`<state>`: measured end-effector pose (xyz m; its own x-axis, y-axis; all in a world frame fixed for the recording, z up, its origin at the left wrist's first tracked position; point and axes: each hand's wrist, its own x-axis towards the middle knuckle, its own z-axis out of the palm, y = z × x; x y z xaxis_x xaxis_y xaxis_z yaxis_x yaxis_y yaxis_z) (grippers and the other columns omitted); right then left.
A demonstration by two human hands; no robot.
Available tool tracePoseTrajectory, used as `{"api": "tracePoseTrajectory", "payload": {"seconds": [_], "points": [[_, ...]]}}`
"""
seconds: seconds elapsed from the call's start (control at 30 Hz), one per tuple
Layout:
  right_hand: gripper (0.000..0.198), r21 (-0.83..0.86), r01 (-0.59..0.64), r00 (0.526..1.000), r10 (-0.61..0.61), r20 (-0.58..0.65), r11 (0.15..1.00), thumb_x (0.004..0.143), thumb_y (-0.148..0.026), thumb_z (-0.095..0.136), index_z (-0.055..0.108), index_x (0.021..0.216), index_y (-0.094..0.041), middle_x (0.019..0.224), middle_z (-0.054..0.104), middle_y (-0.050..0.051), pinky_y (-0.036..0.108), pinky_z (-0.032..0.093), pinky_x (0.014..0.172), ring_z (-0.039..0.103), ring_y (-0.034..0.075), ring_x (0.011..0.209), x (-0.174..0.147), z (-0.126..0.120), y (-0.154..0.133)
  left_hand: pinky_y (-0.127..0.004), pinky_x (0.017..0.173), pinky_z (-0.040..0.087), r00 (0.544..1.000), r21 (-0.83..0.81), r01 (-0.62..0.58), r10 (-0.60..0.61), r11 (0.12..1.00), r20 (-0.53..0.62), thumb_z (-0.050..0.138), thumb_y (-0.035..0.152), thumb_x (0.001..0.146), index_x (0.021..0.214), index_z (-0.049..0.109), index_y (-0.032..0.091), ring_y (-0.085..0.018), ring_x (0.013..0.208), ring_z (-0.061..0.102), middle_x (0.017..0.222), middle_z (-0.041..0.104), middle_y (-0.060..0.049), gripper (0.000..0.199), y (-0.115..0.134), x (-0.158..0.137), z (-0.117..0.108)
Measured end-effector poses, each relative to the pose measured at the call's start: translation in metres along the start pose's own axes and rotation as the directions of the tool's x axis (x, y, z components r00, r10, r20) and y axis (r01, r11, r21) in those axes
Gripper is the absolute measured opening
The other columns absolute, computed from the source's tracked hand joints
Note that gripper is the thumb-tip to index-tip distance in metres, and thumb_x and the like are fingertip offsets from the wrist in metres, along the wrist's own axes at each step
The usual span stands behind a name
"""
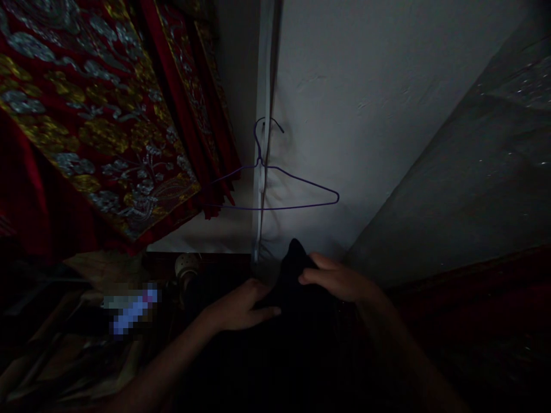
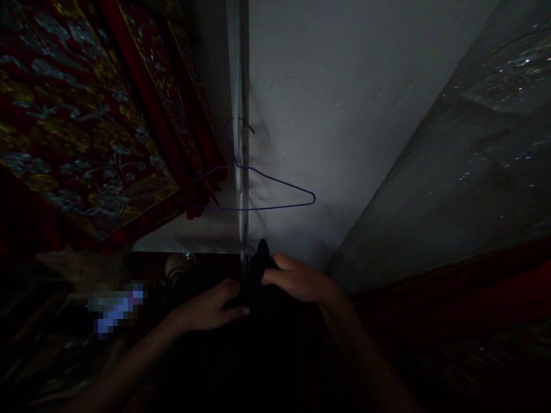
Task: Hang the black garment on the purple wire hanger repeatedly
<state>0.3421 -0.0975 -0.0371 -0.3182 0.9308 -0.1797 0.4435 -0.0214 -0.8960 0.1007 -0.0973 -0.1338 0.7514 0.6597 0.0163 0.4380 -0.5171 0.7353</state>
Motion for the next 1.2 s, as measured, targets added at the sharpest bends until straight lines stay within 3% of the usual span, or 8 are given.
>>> {"api": "tracePoseTrajectory", "payload": {"seconds": [0.13,0.2,0.3,0.43,0.63,0.87,1.07,1.2], "points": [[0.017,-0.218,0.332,0.919,-0.366,-0.143,0.918,0.070,-0.031,0.058,0.072,0.075,-0.022,0.079,0.071,0.004,0.035,0.051,0.081,0.065,0.026,0.088,0.014,-0.030,-0.016,-0.044,0.099,0.048,0.996,0.266,0.062,-0.041,0.962,-0.083,0.063,0.032,0.092,0.112,0.070,0.018,-0.028,0.106,0.062,0.111,0.070,-0.011,0.026,-0.007,-0.004,-0.023],[0.020,-0.218,0.476,0.827,-0.518,-0.217,0.852,0.070,-0.028,0.055,0.073,0.077,-0.022,0.083,0.072,0.005,0.037,0.051,0.087,0.067,0.027,0.092,0.029,-0.040,-0.023,-0.042,0.099,0.048,0.986,0.216,0.052,-0.016,0.975,-0.166,0.061,0.031,0.093,0.108,0.071,0.019,-0.027,0.106,0.063,0.109,0.071,-0.010,0.022,-0.011,-0.007,-0.035],[0.023,-0.048,0.517,0.755,-0.482,-0.445,0.855,0.074,-0.030,0.053,0.071,0.085,-0.021,0.084,0.073,0.004,0.036,0.053,0.083,0.068,0.025,0.088,0.060,-0.047,-0.027,-0.038,0.096,0.051,0.913,-0.054,0.006,-0.028,0.999,-0.406,0.058,0.037,0.096,0.101,0.072,0.019,-0.025,0.104,0.066,0.106,0.074,-0.007,0.024,-0.011,-0.012,-0.047],[0.030,0.174,0.449,0.813,-0.321,-0.486,0.876,0.078,-0.039,0.059,0.069,0.099,-0.020,0.088,0.075,0.004,0.038,0.055,0.082,0.069,0.026,0.089,0.112,-0.042,-0.019,-0.033,0.086,0.054,0.798,-0.196,-0.032,-0.093,0.980,-0.595,0.064,0.042,0.092,0.103,0.071,0.018,-0.023,0.094,0.068,0.105,0.075,-0.006,0.028,0.003,-0.020,-0.055],[0.022,-0.170,0.437,0.808,-0.469,-0.356,0.883,0.085,-0.028,0.052,0.072,0.088,-0.020,0.092,0.076,0.006,0.040,0.051,0.094,0.068,0.025,0.096,0.156,-0.028,0.007,-0.033,0.080,0.050,0.951,0.317,0.135,-0.033,0.939,-0.308,0.056,0.039,0.098,0.090,0.069,0.020,-0.022,0.083,0.066,0.087,0.071,-0.005,0.024,-0.006,-0.030,-0.058],[0.028,-0.320,0.419,0.769,-0.519,-0.373,0.850,0.086,-0.039,0.052,0.069,0.078,-0.018,0.076,0.069,0.005,0.034,0.049,0.072,0.063,0.024,0.077,0.120,-0.054,0.028,-0.032,0.092,0.051,0.957,0.091,0.193,-0.167,0.977,-0.236,0.051,0.041,0.100,0.110,0.068,0.022,-0.022,0.102,0.069,0.114,0.073,-0.006,0.028,-0.060,-0.043,-0.056],[0.023,-0.404,0.400,0.780,-0.538,-0.321,0.822,0.083,-0.036,0.053,0.066,0.075,-0.019,0.071,0.066,0.003,0.031,0.044,0.064,0.060,0.021,0.068,0.082,-0.078,0.021,-0.039,0.095,0.049,0.961,0.462,0.208,-0.092,0.862,-0.260,0.051,0.030,0.098,0.085,0.071,0.018,-0.024,0.096,0.068,0.096,0.074,-0.010,0.027,-0.078,-0.037,-0.075],[0.024,-0.467,0.387,0.761,-0.561,-0.325,0.795,0.085,-0.035,0.052,0.069,0.079,-0.019,0.073,0.069,0.004,0.033,0.045,0.067,0.064,0.023,0.071,0.075,-0.078,0.019,-0.051,0.114,0.037,0.890,0.577,0.349,-0.069,0.738,-0.450,0.049,0.026,0.095,0.105,0.075,0.022,-0.031,0.130,0.057,0.127,0.073,-0.010,0.028,-0.057,-0.041,-0.104]]}}
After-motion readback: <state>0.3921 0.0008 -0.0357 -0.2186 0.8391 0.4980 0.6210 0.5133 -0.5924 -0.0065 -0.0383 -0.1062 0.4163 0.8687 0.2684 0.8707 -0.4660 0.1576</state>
